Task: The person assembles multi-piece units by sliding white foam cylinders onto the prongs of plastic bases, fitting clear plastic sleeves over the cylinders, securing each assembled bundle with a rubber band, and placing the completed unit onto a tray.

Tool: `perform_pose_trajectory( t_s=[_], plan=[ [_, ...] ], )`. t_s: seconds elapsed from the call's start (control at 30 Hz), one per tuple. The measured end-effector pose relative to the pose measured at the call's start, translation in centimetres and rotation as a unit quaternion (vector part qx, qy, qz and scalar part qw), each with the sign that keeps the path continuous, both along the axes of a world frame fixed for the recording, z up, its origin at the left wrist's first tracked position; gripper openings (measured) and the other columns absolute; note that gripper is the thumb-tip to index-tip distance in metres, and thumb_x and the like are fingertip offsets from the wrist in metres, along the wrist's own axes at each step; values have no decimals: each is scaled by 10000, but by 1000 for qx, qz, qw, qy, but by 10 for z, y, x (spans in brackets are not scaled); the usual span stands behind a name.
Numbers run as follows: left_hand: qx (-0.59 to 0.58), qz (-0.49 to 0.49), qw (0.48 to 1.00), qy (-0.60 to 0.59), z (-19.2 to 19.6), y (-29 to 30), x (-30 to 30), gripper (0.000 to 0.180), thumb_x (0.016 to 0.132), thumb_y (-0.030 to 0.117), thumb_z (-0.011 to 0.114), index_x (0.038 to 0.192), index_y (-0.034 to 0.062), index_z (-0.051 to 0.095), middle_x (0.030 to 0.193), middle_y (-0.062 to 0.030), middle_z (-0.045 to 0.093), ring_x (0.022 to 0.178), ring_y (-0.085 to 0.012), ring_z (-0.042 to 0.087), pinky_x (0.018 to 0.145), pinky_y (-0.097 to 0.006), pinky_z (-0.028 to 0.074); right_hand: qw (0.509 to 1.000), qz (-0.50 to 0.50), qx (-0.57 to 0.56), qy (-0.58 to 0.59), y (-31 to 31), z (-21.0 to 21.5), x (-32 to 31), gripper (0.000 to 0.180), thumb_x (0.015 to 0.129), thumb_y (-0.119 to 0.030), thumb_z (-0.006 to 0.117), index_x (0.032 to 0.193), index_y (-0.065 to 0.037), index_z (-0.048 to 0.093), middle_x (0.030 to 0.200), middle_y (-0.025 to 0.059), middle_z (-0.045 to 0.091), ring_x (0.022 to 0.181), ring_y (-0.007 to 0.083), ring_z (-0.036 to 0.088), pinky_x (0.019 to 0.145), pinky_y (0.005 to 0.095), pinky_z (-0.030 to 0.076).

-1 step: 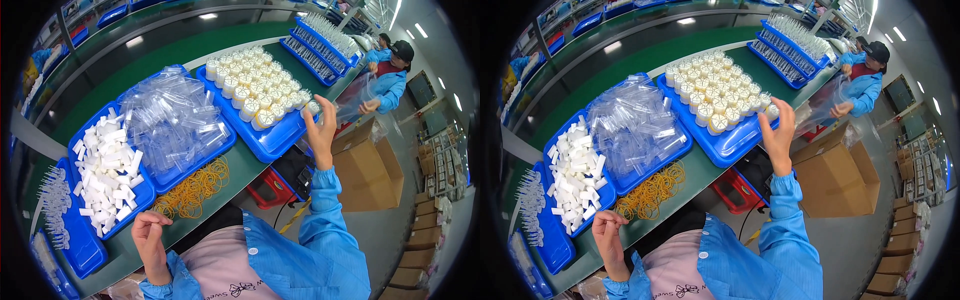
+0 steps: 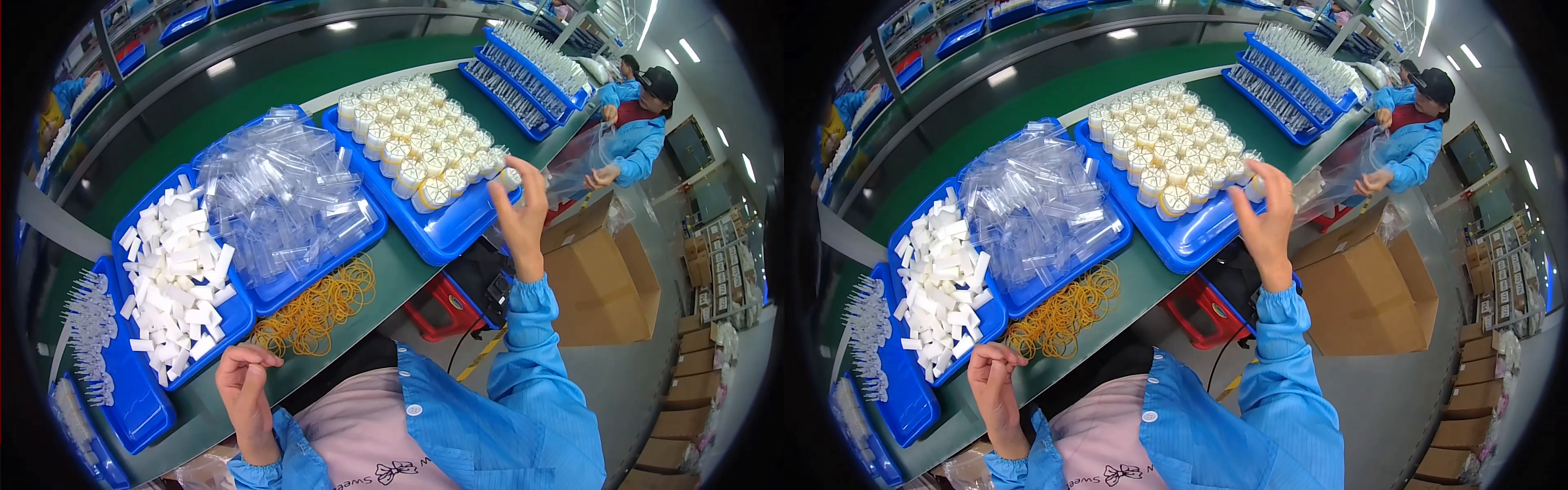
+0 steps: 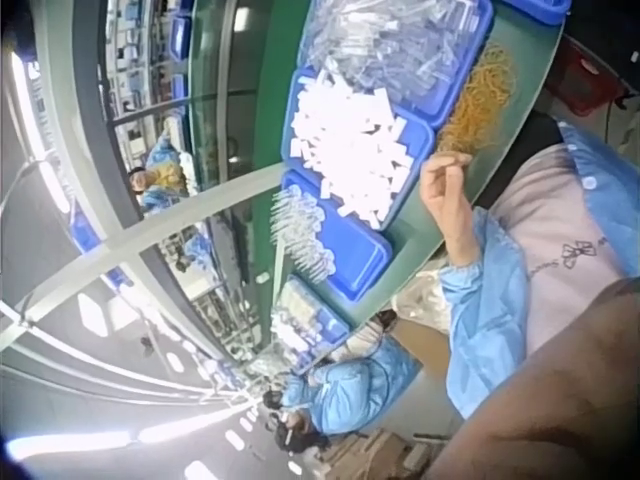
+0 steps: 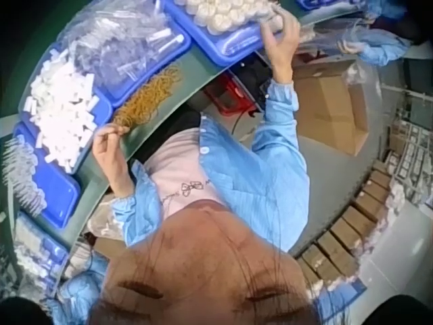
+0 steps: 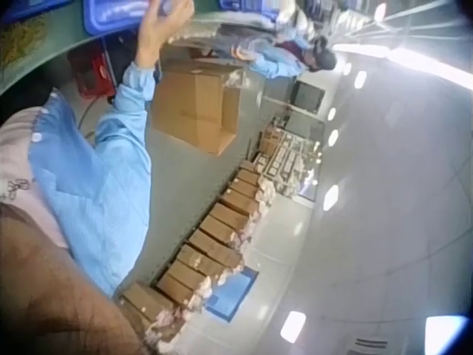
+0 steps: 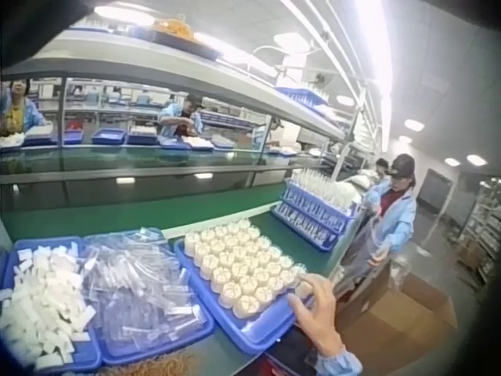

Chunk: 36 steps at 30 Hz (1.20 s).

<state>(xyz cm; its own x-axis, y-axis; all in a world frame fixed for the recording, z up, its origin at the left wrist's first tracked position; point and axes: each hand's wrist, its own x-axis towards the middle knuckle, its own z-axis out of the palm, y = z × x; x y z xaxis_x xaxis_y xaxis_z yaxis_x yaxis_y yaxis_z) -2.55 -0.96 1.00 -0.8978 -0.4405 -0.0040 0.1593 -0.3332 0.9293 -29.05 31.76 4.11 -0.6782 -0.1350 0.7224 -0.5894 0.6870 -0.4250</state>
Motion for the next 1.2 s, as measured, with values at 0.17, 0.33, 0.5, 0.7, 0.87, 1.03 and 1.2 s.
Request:
perform_pose_trajectory(
  t_s=[0.17,0.33,0.5,0.7,0.87,1.03,1.2],
  plan=[
    [-6,4,1000,-2,8,2,4,142,853,132,629,874,21,542,829,-109,571,791,-188,558,757,-328,481,980,99,170,2,-52,23,20,468,665,-134,760,1107,-142,609,1079,72,581,1183,322,468,1030,469,309],
    [-53,31,998,-10,24,-12,19,123,841,107,618,865,19,537,835,-124,578,780,-198,567,761,-324,479,968,71,240,-4,-53,5,12,376,702,-123,724,1061,-173,621,1056,25,588,1195,309,460,1050,529,252],
    [-114,87,989,-40,31,-40,51,121,869,124,596,876,25,528,825,-100,555,785,-192,555,762,-318,460,967,68,246,6,-55,6,11,357,703,-130,723,1046,-162,628,1053,35,591,1162,300,477,1041,525,264],
    [-139,153,975,-77,29,-66,77,78,894,99,562,888,35,519,841,-81,533,805,-174,517,766,-310,442,967,75,244,-11,-58,10,10,359,685,-118,719,1031,-141,624,1041,51,583,1099,289,497,1027,512,288],
    [-168,179,964,-98,32,-83,95,91,909,123,550,905,38,517,850,-72,520,818,-153,509,770,-287,433,967,69,242,-33,-64,11,11,385,690,-113,709,1063,-129,617,1053,71,562,1096,286,488,1017,496,300],
    [-159,176,967,-88,30,-88,100,99,911,129,551,912,37,515,860,-74,519,824,-152,511,774,-288,435,962,74,258,-45,-63,13,11,404,692,-118,715,1084,-123,616,1024,80,548,1060,282,487,992,469,324],
    [-154,174,969,-89,28,-84,98,98,913,127,553,910,39,511,864,-74,518,823,-151,511,776,-292,441,959,90,266,-41,-61,19,3,390,669,-157,761,1035,-123,630,965,70,549,1007,275,507,956,437,347]
  ],
)
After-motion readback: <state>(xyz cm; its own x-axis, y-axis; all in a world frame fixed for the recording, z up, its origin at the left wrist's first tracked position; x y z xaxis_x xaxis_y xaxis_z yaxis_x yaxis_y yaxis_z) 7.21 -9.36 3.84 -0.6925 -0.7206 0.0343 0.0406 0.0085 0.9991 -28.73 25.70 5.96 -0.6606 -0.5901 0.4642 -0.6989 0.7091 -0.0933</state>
